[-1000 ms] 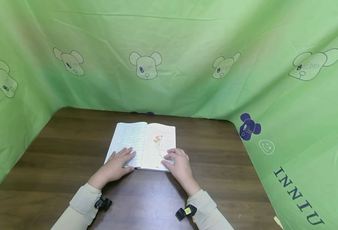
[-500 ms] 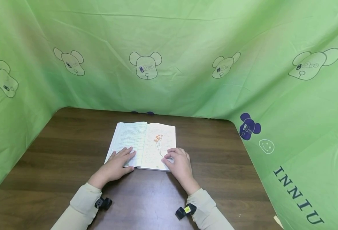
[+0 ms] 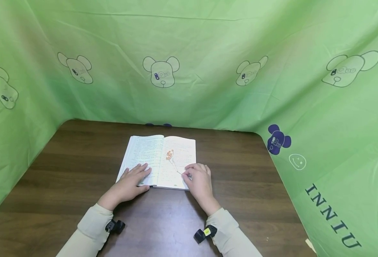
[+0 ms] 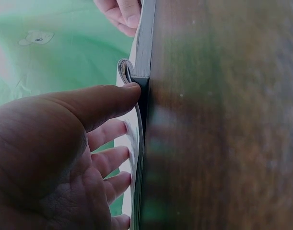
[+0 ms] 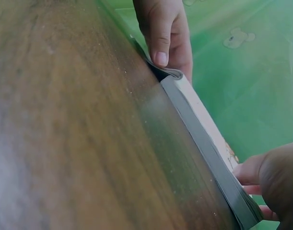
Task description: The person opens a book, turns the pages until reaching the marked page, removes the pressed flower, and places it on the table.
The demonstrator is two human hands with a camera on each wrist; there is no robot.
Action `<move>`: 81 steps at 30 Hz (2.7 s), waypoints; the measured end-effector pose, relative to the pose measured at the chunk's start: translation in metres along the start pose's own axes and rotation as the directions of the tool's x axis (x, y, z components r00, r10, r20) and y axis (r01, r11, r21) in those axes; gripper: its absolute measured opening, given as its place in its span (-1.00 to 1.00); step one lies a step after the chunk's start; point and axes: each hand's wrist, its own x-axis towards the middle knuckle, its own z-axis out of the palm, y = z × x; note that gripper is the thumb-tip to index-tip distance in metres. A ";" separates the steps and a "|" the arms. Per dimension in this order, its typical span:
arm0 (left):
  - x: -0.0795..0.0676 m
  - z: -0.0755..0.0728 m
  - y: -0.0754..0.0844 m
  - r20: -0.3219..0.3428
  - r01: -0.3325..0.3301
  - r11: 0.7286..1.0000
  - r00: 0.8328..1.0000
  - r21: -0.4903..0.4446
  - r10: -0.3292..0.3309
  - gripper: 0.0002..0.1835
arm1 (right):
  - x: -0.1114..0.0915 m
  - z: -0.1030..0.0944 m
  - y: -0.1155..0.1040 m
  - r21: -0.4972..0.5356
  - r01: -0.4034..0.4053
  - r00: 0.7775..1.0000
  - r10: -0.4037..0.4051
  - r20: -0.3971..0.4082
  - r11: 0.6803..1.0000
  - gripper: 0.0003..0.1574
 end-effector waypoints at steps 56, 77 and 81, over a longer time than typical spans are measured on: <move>-0.002 0.002 -0.001 0.017 0.004 1.000 1.000 -0.011 -0.004 -0.27 | 0.004 -0.059 0.047 0.238 -0.154 0.986 0.166 -0.031 0.959 -0.86; -0.003 0.001 0.002 -0.011 -0.002 1.000 1.000 -0.009 0.002 -0.28 | 0.002 -0.078 0.080 0.186 -0.193 0.971 0.215 -0.105 0.963 -0.88; -0.004 -0.001 0.003 -0.016 -0.003 1.000 1.000 -0.011 0.003 -0.28 | 0.000 -0.080 0.090 0.166 -0.196 0.970 0.216 -0.113 0.966 -0.88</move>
